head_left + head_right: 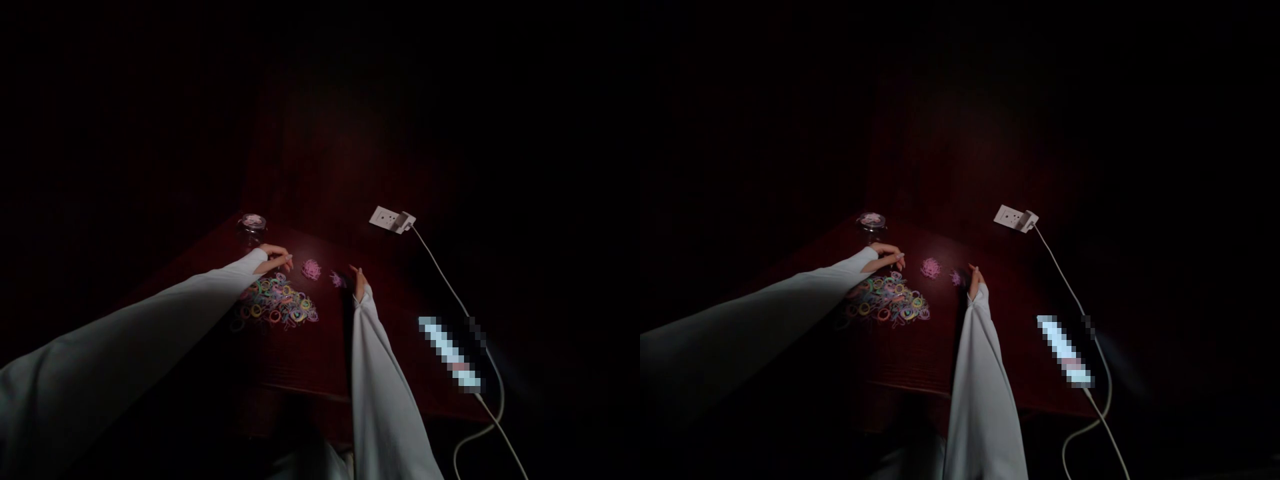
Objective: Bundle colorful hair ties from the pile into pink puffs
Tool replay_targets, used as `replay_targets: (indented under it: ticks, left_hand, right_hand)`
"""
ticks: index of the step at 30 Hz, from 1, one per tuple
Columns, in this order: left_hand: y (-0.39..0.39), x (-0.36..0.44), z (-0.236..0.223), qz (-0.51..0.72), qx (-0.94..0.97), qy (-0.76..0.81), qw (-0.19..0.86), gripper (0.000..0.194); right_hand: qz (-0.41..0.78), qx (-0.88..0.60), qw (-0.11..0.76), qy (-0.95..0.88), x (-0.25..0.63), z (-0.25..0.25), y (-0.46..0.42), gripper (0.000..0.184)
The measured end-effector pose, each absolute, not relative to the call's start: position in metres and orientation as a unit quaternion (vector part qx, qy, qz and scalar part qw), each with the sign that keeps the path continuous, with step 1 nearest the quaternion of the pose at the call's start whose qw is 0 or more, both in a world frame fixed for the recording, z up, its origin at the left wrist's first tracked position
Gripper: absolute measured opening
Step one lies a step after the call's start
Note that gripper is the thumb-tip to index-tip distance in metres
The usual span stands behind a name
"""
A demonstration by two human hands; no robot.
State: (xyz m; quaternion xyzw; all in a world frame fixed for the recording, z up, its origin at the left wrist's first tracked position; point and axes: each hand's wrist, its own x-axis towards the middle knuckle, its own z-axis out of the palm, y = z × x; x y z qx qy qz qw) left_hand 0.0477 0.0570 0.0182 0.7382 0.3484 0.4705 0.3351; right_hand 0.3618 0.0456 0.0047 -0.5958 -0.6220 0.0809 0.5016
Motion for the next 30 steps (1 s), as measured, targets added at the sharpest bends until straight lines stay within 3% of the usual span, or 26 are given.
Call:
replay_targets:
  ticks: [2, 5, 11, 14, 17, 22, 30]
  left_hand:
    - [0.061, 0.04, 0.018, 0.478, 0.735, 0.365, 0.312, 0.051]
    - [0.061, 0.024, 0.02, 0.482, 0.74, 0.404, 0.24, 0.042]
    - [0.035, 0.011, 0.018, 0.383, 0.748, 0.529, 0.121, 0.033]
    - [0.011, 0.018, 0.009, 0.314, 0.745, 0.577, 0.115, 0.041]
    - [-0.012, 0.022, -0.001, 0.254, 0.717, 0.645, 0.071, 0.045]
    - [-0.044, 0.021, -0.009, 0.142, 0.72, 0.671, 0.103, 0.062]
    - [-0.081, 0.017, -0.019, 0.229, 0.813, 0.534, 0.036, 0.087]
  right_hand:
    - [0.079, -0.627, 0.462, -0.622, 0.362, 0.002, 0.032, 0.067]
    - [0.047, -0.649, 0.418, -0.634, 0.355, -0.003, 0.01, 0.064]
    - [-0.011, -0.606, 0.442, -0.661, 0.331, -0.012, -0.016, 0.053]
    - [0.005, -0.572, 0.438, -0.694, 0.309, -0.021, -0.026, 0.058]
    - [0.034, -0.645, 0.412, -0.642, 0.275, -0.03, -0.041, 0.066]
    - [-0.04, -0.741, 0.383, -0.55, 0.225, -0.033, -0.076, 0.066]
    - [-0.038, -0.724, 0.351, -0.592, 0.204, -0.014, -0.121, 0.066]
